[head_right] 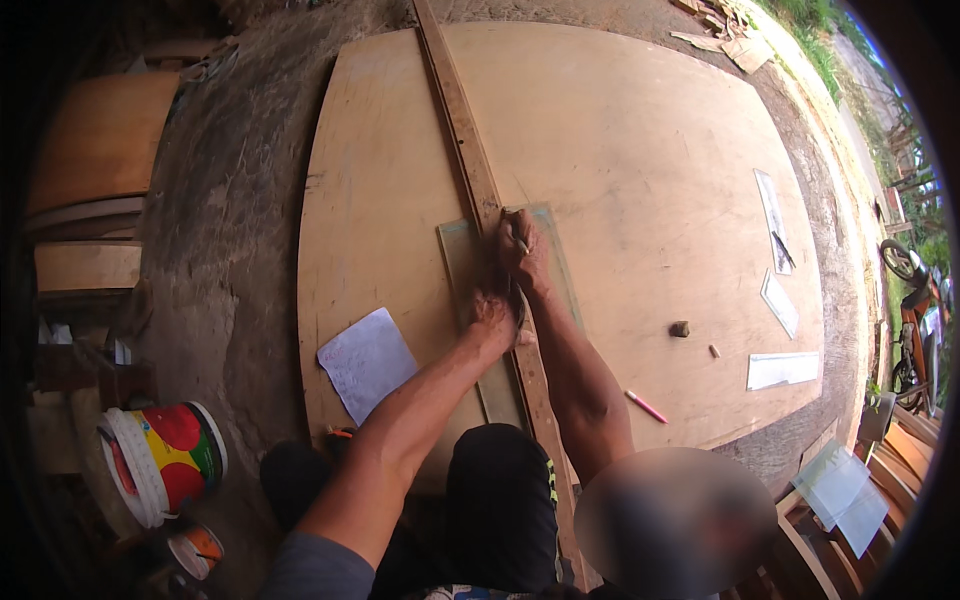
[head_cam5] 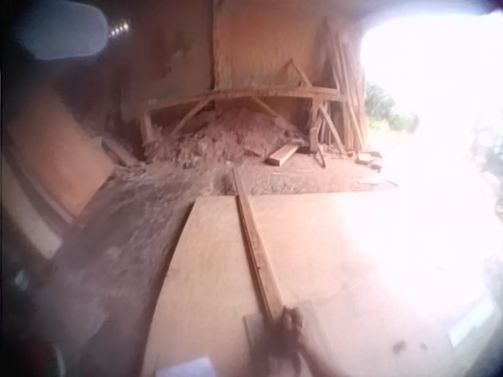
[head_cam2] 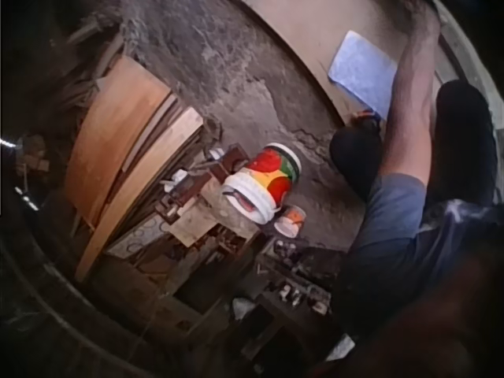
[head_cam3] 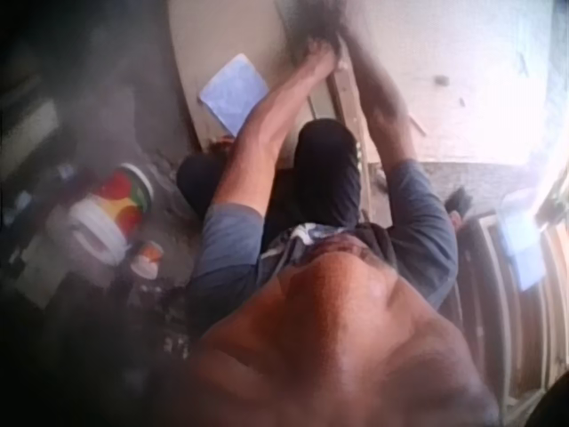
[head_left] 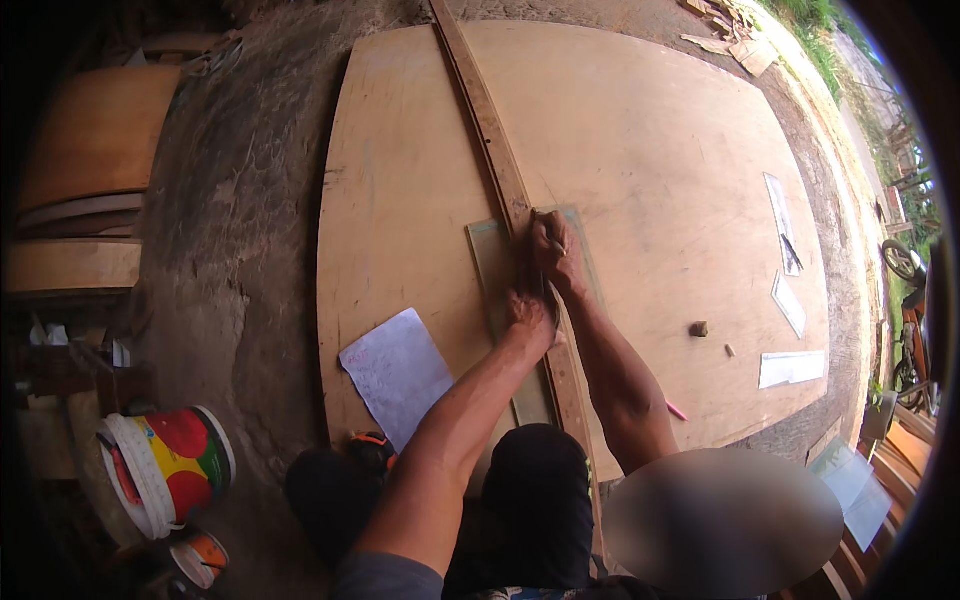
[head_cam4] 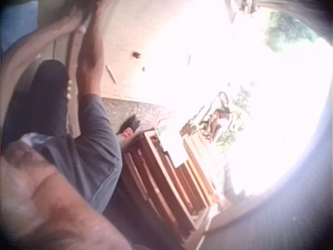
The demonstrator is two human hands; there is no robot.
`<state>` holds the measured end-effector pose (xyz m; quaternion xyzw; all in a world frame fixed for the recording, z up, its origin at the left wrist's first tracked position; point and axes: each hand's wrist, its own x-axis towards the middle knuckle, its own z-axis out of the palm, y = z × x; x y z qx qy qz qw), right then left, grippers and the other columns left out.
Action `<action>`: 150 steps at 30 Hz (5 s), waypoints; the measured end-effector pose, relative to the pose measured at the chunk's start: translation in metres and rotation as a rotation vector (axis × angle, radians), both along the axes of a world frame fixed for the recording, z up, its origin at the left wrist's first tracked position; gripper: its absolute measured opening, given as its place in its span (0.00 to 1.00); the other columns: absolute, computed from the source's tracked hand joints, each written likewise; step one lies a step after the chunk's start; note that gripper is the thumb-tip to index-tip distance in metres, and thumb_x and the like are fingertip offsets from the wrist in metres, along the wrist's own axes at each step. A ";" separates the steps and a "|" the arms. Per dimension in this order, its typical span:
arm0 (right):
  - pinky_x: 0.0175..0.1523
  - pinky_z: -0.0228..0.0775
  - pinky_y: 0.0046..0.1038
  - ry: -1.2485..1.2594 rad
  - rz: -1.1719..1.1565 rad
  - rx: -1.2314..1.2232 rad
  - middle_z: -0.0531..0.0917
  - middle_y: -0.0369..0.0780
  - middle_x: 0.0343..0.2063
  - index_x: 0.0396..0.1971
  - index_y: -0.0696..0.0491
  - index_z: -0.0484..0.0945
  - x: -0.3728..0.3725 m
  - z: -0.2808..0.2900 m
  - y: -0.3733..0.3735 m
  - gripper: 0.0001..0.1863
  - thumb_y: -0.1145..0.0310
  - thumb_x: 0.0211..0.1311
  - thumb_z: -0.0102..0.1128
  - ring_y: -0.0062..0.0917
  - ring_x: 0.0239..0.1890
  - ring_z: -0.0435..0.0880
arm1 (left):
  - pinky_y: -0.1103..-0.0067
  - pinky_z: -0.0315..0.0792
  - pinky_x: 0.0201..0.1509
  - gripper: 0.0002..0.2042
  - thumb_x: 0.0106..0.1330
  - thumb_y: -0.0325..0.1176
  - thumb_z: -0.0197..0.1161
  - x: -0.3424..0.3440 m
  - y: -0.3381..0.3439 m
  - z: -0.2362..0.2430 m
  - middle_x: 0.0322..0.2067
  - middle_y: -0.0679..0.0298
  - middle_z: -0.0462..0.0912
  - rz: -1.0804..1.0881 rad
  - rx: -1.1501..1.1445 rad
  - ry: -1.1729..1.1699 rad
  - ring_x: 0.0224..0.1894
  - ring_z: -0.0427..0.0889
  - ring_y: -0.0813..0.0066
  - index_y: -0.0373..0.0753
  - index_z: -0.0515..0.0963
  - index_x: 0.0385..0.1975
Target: The person measures and marks a rectangular glass pane using a wooden straightedge, a glass cutter, and a pencil. They record measurements on a notepad, then move the glass to a wooden rack and measure a wooden frame with a tape measure.
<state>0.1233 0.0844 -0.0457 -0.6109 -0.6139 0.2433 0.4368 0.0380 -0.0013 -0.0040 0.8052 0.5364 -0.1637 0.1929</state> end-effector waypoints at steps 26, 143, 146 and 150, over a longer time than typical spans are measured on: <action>0.43 0.75 0.42 -0.084 0.088 -0.183 0.84 0.52 0.33 0.37 0.52 0.78 0.015 0.009 0.017 0.11 0.61 0.62 0.58 0.49 0.40 0.84 | 0.58 0.51 0.76 0.70 0.40 0.65 0.77 0.004 0.000 0.004 0.75 0.42 0.39 0.044 0.010 0.012 0.77 0.40 0.46 0.25 0.40 0.73; 0.50 0.73 0.42 -0.788 -0.306 -0.270 0.74 0.42 0.50 0.63 0.41 0.72 0.281 0.017 -0.431 0.25 0.62 0.67 0.60 0.39 0.52 0.77 | 0.54 0.42 0.77 0.37 0.73 0.58 0.45 0.007 -0.154 -0.062 0.75 0.54 0.49 0.554 0.491 -0.144 0.77 0.47 0.52 0.39 0.53 0.74; 0.48 0.71 0.40 -0.824 -0.171 -0.227 0.76 0.38 0.45 0.59 0.37 0.76 0.259 0.006 -0.433 0.24 0.69 0.63 0.58 0.35 0.47 0.78 | 0.54 0.39 0.78 0.37 0.72 0.58 0.46 0.005 -0.154 -0.065 0.75 0.55 0.49 0.550 0.484 -0.192 0.77 0.44 0.53 0.39 0.53 0.74; 0.50 0.67 0.39 -0.835 -0.211 -0.265 0.77 0.37 0.43 0.59 0.36 0.77 0.253 0.004 -0.438 0.25 0.69 0.61 0.58 0.34 0.48 0.76 | 0.54 0.40 0.78 0.37 0.72 0.58 0.47 0.002 -0.153 -0.066 0.75 0.56 0.50 0.507 0.507 -0.214 0.77 0.46 0.53 0.38 0.54 0.73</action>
